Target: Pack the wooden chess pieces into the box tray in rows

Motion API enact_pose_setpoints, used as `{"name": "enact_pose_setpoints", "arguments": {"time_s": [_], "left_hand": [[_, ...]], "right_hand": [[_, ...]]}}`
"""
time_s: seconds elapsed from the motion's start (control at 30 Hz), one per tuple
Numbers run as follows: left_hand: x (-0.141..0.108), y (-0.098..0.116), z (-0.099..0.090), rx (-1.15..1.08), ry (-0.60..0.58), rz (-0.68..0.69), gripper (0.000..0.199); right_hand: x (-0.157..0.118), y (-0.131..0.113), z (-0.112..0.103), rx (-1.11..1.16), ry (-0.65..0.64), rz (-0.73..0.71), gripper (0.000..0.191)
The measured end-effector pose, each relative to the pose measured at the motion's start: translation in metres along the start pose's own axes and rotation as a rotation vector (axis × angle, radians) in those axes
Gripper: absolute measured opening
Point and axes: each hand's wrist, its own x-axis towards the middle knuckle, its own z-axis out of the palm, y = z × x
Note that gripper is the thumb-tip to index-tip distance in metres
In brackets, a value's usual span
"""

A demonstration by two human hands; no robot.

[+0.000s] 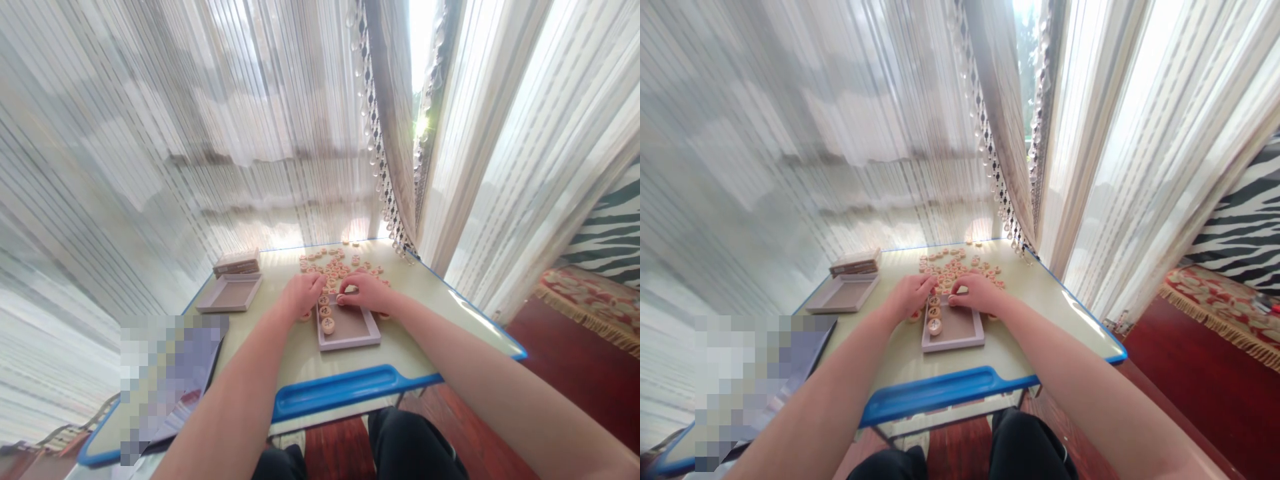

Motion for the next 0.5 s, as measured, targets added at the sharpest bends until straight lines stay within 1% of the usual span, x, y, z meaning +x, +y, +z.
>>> {"name": "enact_pose_setpoints", "arguments": {"time_s": [0.17,0.3,0.37,0.5], "left_hand": [[0.002,-0.002,0.002,-0.038,0.002,-0.028,0.060],[0.002,-0.004,0.002,-0.027,0.013,-0.030,0.062],[0.002,-0.003,0.001,-0.015,0.013,-0.026,0.062],[0.001,-0.002,0.000,0.023,0.013,-0.011,0.061]], "right_hand": [[0.006,0.009,0.004,-0.021,0.098,0.034,0.019],[0.006,0.009,0.004,-0.040,0.144,-0.036,0.017],[0.005,0.006,0.004,-0.041,0.146,-0.059,0.016],[0.000,-0.003,0.004,-0.019,0.102,-0.042,0.018]]}}
